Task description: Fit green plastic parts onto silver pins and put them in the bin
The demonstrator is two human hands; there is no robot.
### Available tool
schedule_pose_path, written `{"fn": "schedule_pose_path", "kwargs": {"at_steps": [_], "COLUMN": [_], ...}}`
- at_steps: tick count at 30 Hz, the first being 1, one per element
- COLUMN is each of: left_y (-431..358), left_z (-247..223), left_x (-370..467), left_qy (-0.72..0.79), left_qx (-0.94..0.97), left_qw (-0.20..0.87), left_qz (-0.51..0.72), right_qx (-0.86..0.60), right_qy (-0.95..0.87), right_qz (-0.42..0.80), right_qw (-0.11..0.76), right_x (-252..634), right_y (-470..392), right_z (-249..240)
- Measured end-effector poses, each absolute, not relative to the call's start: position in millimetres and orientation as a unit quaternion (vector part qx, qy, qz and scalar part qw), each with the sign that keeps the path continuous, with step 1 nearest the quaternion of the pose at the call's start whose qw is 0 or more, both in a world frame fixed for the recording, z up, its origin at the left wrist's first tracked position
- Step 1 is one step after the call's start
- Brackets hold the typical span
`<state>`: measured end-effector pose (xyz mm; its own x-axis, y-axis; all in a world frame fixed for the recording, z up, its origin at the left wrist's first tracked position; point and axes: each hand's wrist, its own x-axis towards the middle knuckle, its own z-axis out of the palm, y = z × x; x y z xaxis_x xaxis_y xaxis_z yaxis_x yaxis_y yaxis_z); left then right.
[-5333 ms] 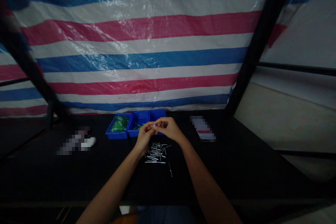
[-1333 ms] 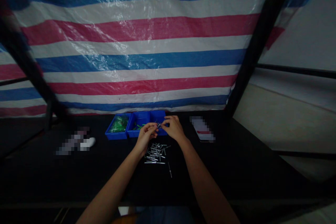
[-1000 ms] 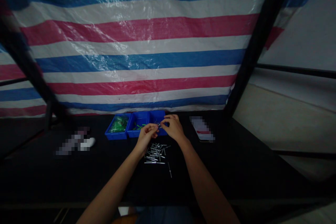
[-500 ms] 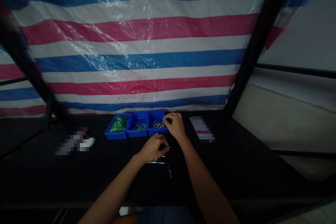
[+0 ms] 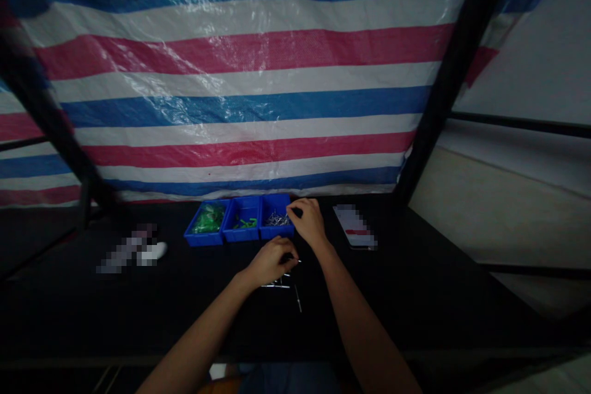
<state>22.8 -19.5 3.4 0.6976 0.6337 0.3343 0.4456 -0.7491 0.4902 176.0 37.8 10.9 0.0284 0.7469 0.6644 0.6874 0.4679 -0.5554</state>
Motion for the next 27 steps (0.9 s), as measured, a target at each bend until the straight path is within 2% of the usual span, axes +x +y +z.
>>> {"fn": "schedule_pose_path", "kwargs": {"at_steps": [5, 16, 27], "left_y": [-18, 2, 2], "left_z": [4, 8, 15], "left_x": [25, 23, 16], "left_qy": [0.323, 0.349, 0.326], "left_qx": [0.847, 0.572, 0.467], "left_qw": [0.25, 0.523, 0.589], "left_qz": [0.34, 0.527, 0.573], "right_qx": [-0.517, -0.476, -0.378], "right_qy": [-0.694, -0.699, -0.74], "right_qz": [0.038, 0.099, 0.203], "right_qw": [0.5, 0.524, 0.519], "right_x": [175, 172, 164], "right_y": [36, 32, 27], "right_z": [12, 18, 18]}}
